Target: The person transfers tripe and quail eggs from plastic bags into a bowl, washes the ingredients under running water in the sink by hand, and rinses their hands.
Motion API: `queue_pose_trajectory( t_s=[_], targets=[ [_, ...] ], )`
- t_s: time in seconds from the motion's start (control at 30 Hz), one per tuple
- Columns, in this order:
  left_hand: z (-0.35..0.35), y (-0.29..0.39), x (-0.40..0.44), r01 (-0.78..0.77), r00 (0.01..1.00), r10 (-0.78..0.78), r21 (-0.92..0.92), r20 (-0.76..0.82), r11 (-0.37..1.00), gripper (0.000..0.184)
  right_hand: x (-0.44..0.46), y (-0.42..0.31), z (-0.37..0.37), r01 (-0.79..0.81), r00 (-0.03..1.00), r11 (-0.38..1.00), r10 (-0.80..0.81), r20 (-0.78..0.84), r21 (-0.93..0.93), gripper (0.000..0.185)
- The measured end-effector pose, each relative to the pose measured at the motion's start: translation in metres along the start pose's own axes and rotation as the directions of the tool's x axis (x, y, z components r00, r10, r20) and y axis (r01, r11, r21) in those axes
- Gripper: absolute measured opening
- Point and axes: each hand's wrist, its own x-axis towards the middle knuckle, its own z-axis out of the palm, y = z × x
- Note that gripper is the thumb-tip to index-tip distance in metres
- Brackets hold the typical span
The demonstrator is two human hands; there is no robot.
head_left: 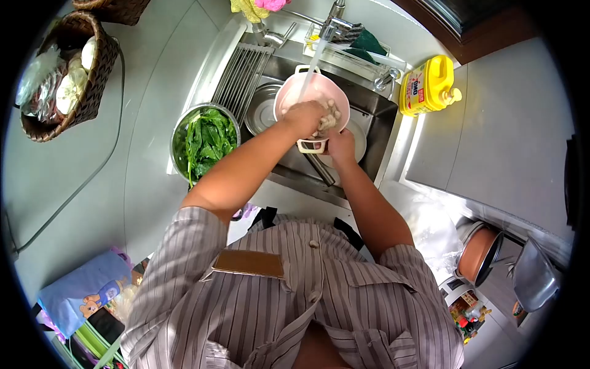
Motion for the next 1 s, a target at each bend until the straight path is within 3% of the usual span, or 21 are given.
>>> queue_pose_trajectory(
  t_s=[0.1,0.13,0.23,0.27,0.33,0.4,0.5,0.6,0.7,0.8,0.9,0.93,1.0],
  targets=[
    [0.003,-0.003,-0.021,-0.039,0.999,0.038,-0.020,-0.031,0.999,0.041,0.001,0.002,-0.006,0.001,1.000,1.000,-0.001,0.008,0.003,0.023],
    [0.011,-0.006,-0.026,0.013,0.995,-0.003,0.101,-0.100,0.995,0.059,0.000,0.005,-0.009,0.005,1.000,1.000,-0.005,0.009,-0.001,0.023],
    [0.016,-0.004,-0.017,0.297,0.954,-0.299,-0.059,-0.031,0.953,0.086,-0.004,0.011,-0.011,0.050,0.998,0.998,-0.051,0.029,0.035,0.025],
    [0.016,-0.006,-0.007,0.379,0.924,-0.377,-0.260,0.056,0.888,0.107,-0.005,0.012,-0.008,0.060,0.998,0.998,-0.061,0.022,0.032,0.026],
    [0.014,0.017,-0.007,0.402,0.905,-0.411,-0.092,-0.108,0.911,0.109,-0.005,0.017,-0.003,0.083,0.996,0.996,-0.083,0.014,0.017,0.028],
    [0.025,0.019,-0.009,0.229,0.874,-0.259,-0.120,-0.412,0.966,0.095,0.002,0.024,-0.004,0.119,0.992,0.993,-0.117,0.054,-0.027,0.029],
    [0.017,-0.004,0.002,0.018,0.995,-0.042,-0.247,-0.093,0.969,0.064,0.004,0.026,-0.007,0.135,0.991,0.989,-0.134,0.023,-0.053,0.028],
    [0.012,-0.005,0.013,0.117,0.992,-0.107,-0.158,0.072,0.981,0.040,-0.010,0.008,-0.008,0.054,0.999,0.998,-0.054,-0.003,0.037,0.025],
    [0.017,0.001,-0.017,-0.056,0.985,0.050,-0.031,-0.162,0.998,0.055,-0.011,0.006,-0.012,0.033,0.999,0.998,-0.033,-0.001,0.048,0.022],
    [0.009,0.016,-0.024,0.161,0.959,-0.159,-0.012,-0.235,0.987,0.077,-0.004,0.017,-0.018,0.085,0.996,0.996,-0.084,-0.011,0.032,0.023],
    [0.011,0.014,-0.006,0.322,0.921,-0.380,-0.394,-0.080,0.861,0.100,0.011,0.031,-0.019,0.214,0.976,0.975,-0.216,-0.035,-0.068,0.025],
    [0.004,0.019,-0.007,0.289,0.941,-0.337,-0.450,-0.027,0.845,0.107,0.013,0.034,-0.020,0.261,0.963,0.958,-0.268,-0.041,-0.119,0.026],
    [0.028,0.016,0.008,0.226,0.934,-0.304,-0.350,-0.187,0.909,0.108,0.012,0.029,-0.025,0.224,0.972,0.968,-0.230,-0.048,-0.116,0.028]
  ],
)
